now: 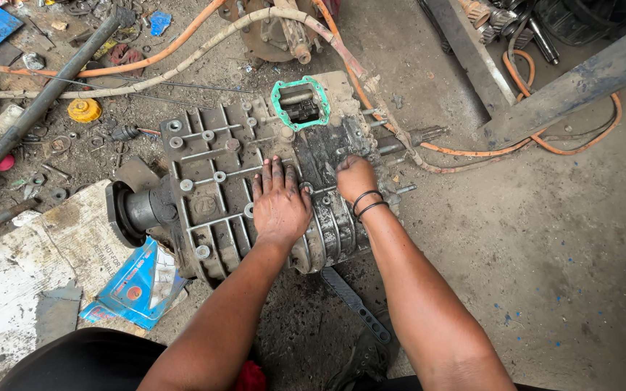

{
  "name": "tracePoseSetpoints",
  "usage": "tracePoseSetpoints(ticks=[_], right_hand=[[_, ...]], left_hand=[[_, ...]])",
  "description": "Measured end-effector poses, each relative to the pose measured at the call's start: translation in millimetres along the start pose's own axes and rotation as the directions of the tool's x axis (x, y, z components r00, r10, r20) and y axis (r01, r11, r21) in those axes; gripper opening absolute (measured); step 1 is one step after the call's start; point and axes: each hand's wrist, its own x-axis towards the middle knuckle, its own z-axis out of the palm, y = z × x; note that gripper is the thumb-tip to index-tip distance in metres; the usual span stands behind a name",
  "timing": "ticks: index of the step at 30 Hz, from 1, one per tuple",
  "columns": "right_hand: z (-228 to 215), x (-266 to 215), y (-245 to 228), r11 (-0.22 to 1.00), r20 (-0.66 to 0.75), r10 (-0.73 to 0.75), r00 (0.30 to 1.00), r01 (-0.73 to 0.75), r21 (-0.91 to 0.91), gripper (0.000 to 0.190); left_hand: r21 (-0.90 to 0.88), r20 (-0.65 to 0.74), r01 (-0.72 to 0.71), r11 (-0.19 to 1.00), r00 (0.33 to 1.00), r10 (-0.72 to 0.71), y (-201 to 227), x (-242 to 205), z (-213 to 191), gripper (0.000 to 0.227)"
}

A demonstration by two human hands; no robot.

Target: The person scrapes and cleans the surface of a dirty engine block using a metal tool. They repeatedly scrape the top and side surfaces to remove grime and residue, occasionally pausing to inspect the area or adjust their grip.

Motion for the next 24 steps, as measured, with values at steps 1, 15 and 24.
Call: tracePoseSetpoints(ticks=[1,15,24], right_hand=[[-1.1,-1.4,-2.9,1.0,-0.008,-0.023,1.0,0.023,-0.02,0.011],[-3.1,-9.1,-16.9,0.97,-0.03,-0.153,0.988,0.144,-0.194,0.02],[-26.1,-27.9,-44.6,0.897,-0.017,-0.428,0.903,0.423,-0.13,0.019]], left_hand=[[-0.001,-0.001,-0.001,1.0,1.0,0.001,1.1,0.8,-0.2,0.065],[0.018,-0.013,-0.01,1.0,1.0,0.01,0.6,0.6,-0.2,0.064],[0.005,-0.027,-0.008,1.0,1.0,0.008,-0.9,-2.0,0.9,0.065]])
